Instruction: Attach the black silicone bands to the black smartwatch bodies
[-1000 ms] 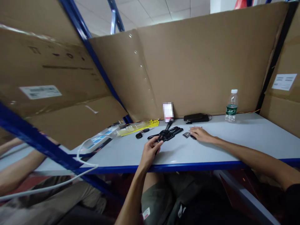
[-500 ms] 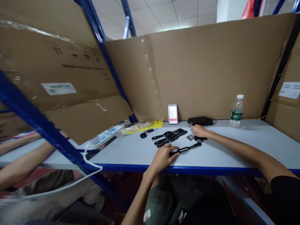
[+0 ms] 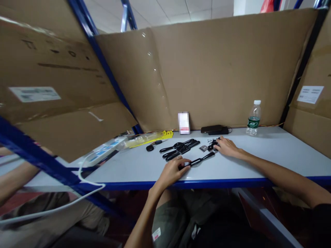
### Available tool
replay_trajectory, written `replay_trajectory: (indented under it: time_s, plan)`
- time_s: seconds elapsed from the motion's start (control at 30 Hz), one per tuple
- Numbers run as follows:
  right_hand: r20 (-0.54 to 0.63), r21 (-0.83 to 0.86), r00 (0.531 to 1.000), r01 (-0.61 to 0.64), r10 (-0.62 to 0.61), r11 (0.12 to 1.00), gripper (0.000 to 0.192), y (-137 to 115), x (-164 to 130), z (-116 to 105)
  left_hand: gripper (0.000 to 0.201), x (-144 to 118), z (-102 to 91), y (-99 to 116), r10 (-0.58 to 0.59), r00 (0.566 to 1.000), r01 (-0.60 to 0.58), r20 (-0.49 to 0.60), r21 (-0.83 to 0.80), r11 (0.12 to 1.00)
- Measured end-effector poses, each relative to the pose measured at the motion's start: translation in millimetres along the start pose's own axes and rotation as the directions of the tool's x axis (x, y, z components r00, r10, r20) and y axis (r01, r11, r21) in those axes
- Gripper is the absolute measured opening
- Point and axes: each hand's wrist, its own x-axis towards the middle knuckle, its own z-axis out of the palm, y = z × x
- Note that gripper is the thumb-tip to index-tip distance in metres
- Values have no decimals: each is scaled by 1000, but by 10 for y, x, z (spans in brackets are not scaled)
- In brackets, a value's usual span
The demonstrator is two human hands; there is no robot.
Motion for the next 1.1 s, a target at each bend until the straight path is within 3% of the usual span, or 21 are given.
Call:
replay_trajectory:
  time_s: [0.17, 0.4, 0.63, 0.73, 0.93, 1.1]
  plan:
    - [-46, 126, 987, 156, -151, 980, 33, -206, -1, 90, 31, 10, 35, -88, 12, 999, -13, -34, -11, 1000]
    - [-62, 236, 964, 265, -258, 935, 24, -101, 23, 48, 29, 19, 89, -148, 43, 996, -42, -82, 13, 999]
    - [-92, 180, 986, 152, -138, 972, 23, -143, -20, 6, 35, 4, 49, -27, -4, 996, 11, -91, 67, 998]
    - [-147, 204, 982, 146, -118, 968, 25, -179, -51, -35, 39, -13, 9, 47, -25, 999, 28, -46, 78, 997]
    - [-177, 211, 885, 461, -431, 862, 20, -285, -188, -43, 40, -51, -86, 99, -3, 998, 5, 57, -34, 999]
    - [-141, 126, 848, 527, -511, 840, 13, -452, -320, -40, 42, -40, -118, 23, -71, 996, 66, -58, -86, 994]
